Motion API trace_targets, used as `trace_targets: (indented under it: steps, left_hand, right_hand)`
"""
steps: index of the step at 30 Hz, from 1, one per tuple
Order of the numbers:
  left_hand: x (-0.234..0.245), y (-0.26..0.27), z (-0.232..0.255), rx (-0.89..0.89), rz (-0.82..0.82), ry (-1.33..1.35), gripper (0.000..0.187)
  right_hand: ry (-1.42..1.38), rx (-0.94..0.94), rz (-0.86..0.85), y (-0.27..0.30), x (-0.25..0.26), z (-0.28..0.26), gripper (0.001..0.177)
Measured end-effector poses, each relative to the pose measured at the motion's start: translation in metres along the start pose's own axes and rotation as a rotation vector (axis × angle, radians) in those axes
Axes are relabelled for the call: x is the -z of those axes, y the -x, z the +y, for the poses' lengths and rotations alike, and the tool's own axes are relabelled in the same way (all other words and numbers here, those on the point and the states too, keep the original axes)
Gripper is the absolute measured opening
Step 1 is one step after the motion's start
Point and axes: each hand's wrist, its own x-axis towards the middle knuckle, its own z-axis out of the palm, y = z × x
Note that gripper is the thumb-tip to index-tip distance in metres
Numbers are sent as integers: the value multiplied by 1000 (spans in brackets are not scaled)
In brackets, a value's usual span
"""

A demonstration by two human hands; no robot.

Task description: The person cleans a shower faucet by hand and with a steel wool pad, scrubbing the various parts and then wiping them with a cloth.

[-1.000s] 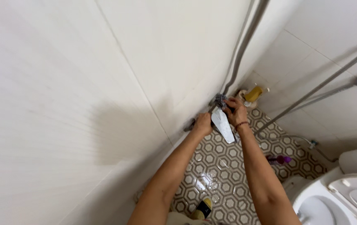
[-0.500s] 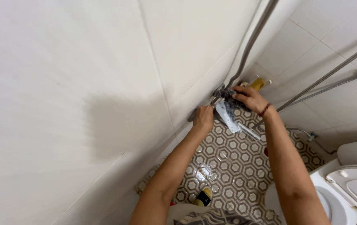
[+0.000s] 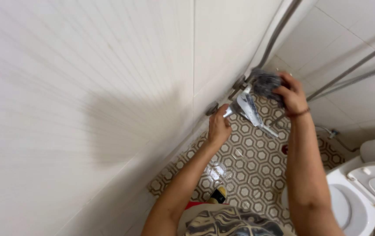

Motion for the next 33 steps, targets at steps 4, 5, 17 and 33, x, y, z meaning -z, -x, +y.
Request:
trace_targets:
  steps: [4, 5, 17, 33]
  left_hand:
    - [-12, 1, -14, 284, -122, 600, 44]
    - [-12, -4, -18, 362, -157, 795, 41]
    - [-10, 31, -13, 800, -467, 692, 40]
    - [11, 4, -6, -319, -73, -633, 56]
  right_hand:
    - [-421, -155, 208, 65, 3, 55, 52]
    - [-547, -141, 223, 80, 1, 63, 51]
    - [-568, -144, 316, 163, -53, 104, 43]
    - [-1368, -524, 371, 115, -126, 190, 57]
